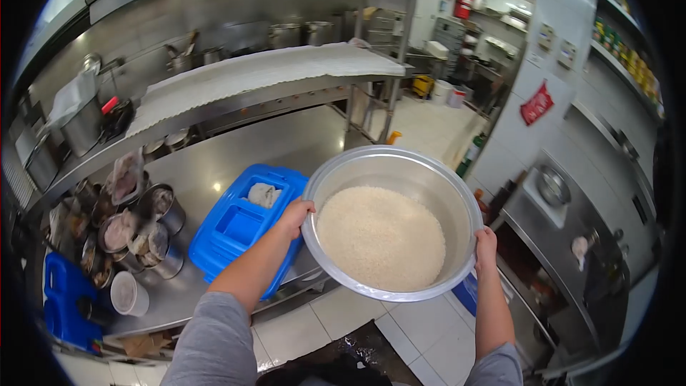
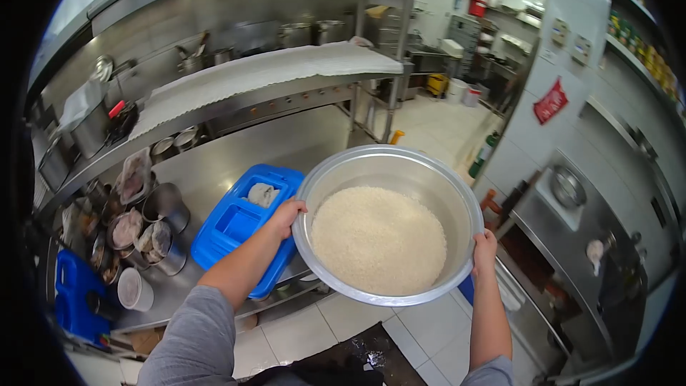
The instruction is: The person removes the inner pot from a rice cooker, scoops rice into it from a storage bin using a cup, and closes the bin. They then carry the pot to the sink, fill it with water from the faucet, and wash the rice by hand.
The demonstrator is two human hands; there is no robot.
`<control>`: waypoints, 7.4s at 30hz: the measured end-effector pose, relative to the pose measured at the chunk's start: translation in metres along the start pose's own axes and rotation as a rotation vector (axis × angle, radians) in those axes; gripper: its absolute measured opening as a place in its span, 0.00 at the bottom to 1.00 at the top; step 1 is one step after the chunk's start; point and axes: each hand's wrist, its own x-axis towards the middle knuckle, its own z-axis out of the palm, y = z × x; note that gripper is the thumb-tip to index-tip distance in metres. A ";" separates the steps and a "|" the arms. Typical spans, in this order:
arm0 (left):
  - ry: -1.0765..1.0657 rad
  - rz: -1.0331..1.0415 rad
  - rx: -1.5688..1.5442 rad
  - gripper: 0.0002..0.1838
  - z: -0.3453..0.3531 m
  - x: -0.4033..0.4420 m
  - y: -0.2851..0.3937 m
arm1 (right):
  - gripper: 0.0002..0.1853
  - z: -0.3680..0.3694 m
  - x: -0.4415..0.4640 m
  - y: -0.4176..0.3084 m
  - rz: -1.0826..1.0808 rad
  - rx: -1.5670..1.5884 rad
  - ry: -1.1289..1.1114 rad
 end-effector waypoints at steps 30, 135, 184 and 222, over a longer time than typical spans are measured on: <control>0.133 0.469 1.655 0.26 -0.233 -0.342 -0.081 | 0.27 0.240 -0.026 0.039 -0.042 -0.166 0.173; -1.630 0.396 1.428 0.44 0.219 -0.619 -0.635 | 0.32 -0.227 -1.117 0.357 1.224 -0.376 1.485; 0.096 0.331 0.864 0.19 -0.010 -0.036 -0.015 | 0.23 -0.035 -0.182 0.040 0.081 -0.053 0.209; -1.132 0.306 0.866 0.23 1.268 -0.107 -0.547 | 0.19 -0.997 -0.129 -0.058 -0.039 -0.088 1.462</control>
